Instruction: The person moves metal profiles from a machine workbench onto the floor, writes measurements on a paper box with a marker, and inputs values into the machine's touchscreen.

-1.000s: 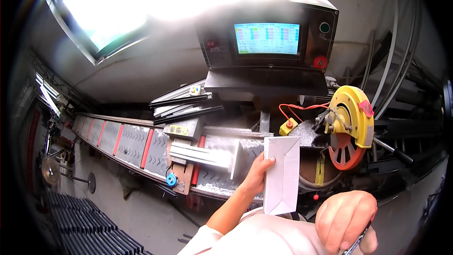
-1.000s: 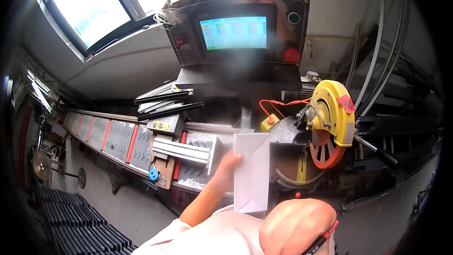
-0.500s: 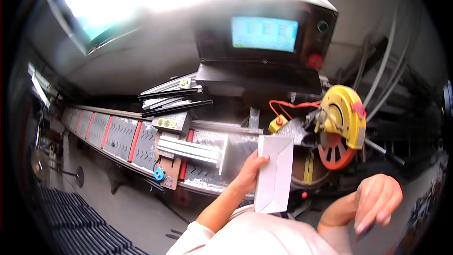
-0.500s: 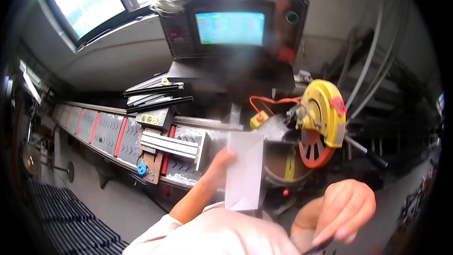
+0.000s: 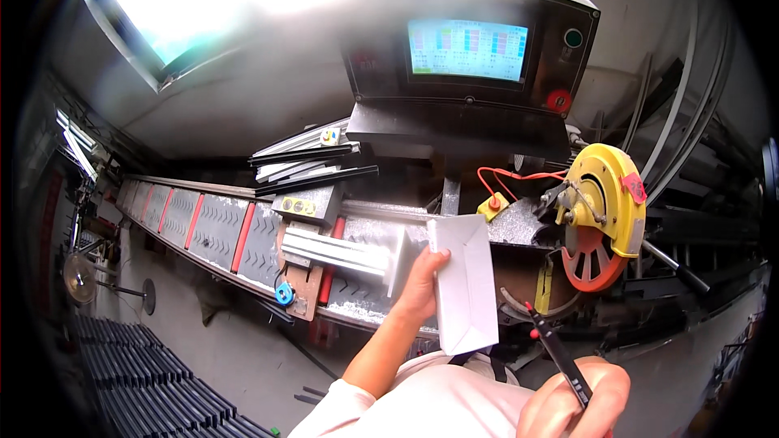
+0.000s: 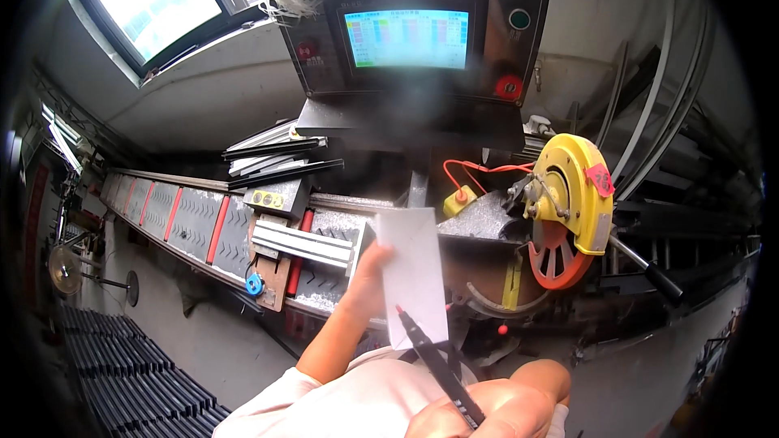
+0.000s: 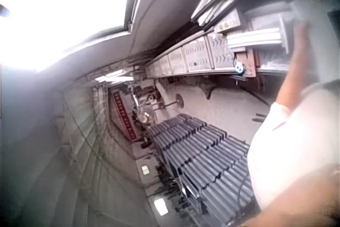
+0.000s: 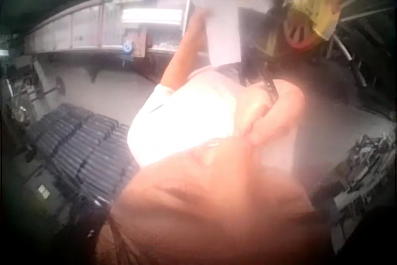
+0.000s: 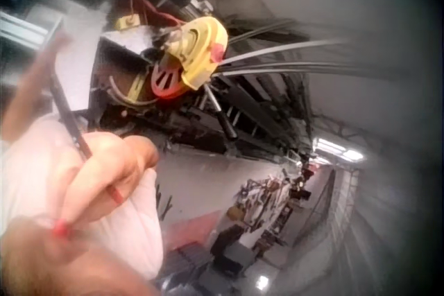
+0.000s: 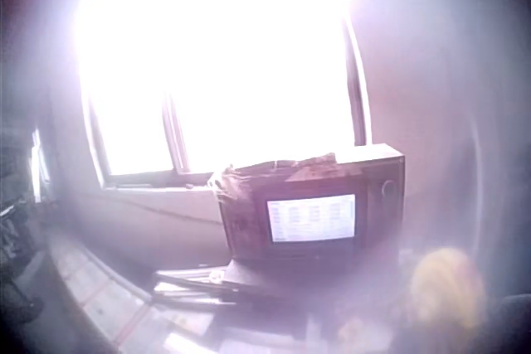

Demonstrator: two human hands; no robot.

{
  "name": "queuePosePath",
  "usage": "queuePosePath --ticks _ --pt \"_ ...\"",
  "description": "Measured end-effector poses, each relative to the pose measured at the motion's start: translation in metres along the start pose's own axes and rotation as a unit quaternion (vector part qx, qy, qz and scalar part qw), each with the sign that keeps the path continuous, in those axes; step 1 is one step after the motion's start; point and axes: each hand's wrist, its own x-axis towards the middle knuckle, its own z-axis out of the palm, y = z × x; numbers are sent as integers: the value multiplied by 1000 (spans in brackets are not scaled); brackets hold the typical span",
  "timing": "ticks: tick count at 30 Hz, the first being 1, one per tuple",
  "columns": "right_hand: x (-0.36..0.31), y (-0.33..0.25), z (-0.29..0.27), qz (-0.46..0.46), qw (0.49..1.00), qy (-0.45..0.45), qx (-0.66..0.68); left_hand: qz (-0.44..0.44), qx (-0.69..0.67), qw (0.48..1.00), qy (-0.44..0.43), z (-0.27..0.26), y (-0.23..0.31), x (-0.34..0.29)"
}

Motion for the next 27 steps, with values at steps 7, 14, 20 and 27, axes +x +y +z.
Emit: queuePosePath --ticks 7,14,20,27 --pt "-25 84 -115 -312 434 645 -547 86 -21 994 70 -36 29 -21" --pt "-88 350 -281 173 465 548 -673 90 -33 991 91 -43 33 -33" --pt "-83 397 -297 170 563 478 -653 108 -1 989 106 -40 36 -46" --pt "-83 405 -316 251 574 490 -606 90 -1 991 99 -32 34 -44"
